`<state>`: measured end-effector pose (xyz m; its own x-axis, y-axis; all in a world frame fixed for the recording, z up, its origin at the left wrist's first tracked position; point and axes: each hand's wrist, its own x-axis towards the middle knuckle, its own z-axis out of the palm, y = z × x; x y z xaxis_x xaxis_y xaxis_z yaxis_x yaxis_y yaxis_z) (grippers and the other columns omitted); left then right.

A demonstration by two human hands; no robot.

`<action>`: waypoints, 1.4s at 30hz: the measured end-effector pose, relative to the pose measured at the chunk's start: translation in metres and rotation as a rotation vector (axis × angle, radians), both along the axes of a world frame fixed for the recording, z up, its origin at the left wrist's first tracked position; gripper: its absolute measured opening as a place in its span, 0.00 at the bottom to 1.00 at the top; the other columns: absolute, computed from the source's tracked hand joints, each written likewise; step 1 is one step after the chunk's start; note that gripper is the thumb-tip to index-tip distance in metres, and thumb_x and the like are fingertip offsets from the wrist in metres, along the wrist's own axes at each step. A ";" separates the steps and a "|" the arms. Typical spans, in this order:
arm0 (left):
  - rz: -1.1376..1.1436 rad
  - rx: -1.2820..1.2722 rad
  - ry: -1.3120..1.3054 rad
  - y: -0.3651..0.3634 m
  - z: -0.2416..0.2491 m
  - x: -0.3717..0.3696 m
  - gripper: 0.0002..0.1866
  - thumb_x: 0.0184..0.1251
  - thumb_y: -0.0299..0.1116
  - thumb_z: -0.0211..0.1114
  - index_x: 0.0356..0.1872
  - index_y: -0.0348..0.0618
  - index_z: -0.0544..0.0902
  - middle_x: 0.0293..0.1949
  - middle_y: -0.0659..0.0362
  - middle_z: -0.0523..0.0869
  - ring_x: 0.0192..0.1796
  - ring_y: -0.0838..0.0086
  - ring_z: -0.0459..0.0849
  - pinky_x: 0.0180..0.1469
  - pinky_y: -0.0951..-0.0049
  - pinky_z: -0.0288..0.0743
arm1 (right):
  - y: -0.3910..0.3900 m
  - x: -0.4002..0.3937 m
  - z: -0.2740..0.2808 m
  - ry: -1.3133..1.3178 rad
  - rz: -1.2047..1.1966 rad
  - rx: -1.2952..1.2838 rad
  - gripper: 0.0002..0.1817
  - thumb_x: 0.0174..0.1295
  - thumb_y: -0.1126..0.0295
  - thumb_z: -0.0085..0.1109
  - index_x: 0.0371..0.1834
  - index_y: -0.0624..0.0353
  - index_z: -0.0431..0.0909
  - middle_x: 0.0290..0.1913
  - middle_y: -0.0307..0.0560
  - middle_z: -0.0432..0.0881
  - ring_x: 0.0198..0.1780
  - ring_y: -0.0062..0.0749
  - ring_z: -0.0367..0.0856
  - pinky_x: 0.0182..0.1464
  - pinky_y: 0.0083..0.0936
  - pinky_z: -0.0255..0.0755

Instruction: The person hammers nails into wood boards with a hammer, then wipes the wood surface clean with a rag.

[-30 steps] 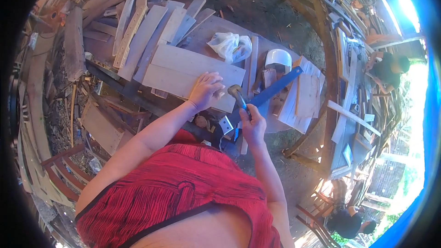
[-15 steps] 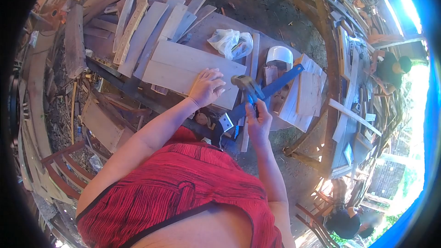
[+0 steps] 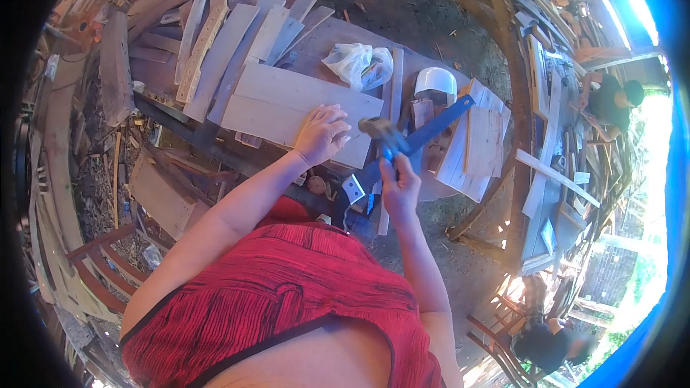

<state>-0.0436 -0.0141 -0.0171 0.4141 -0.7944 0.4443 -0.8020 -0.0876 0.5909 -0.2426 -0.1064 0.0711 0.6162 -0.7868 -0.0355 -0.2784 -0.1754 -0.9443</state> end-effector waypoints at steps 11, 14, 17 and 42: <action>0.005 -0.013 0.004 0.000 -0.001 0.000 0.11 0.49 0.31 0.73 0.36 0.49 0.84 0.52 0.58 0.80 0.64 0.58 0.73 0.69 0.53 0.60 | -0.008 0.007 0.008 0.055 0.034 0.023 0.12 0.67 0.64 0.60 0.45 0.62 0.81 0.25 0.33 0.74 0.25 0.14 0.70 0.27 0.16 0.64; 0.019 -0.018 -0.031 -0.001 -0.004 0.001 0.11 0.49 0.31 0.73 0.36 0.49 0.84 0.51 0.58 0.80 0.64 0.57 0.73 0.69 0.54 0.61 | -0.016 0.008 -0.002 0.268 0.070 -0.007 0.12 0.66 0.63 0.62 0.43 0.62 0.82 0.22 0.36 0.74 0.25 0.16 0.71 0.27 0.20 0.65; 0.011 -0.023 -0.002 -0.001 -0.003 0.001 0.12 0.49 0.31 0.73 0.36 0.49 0.84 0.52 0.58 0.80 0.64 0.58 0.73 0.69 0.53 0.61 | -0.013 0.010 0.014 0.189 0.020 0.096 0.13 0.66 0.64 0.61 0.45 0.62 0.81 0.22 0.35 0.74 0.25 0.16 0.70 0.27 0.21 0.64; 0.008 -0.025 0.001 -0.002 -0.002 0.000 0.11 0.49 0.30 0.73 0.35 0.49 0.84 0.51 0.58 0.81 0.64 0.56 0.73 0.67 0.52 0.63 | -0.014 0.013 0.030 -0.003 -0.024 0.208 0.12 0.69 0.62 0.59 0.44 0.60 0.82 0.21 0.31 0.71 0.22 0.11 0.65 0.24 0.15 0.59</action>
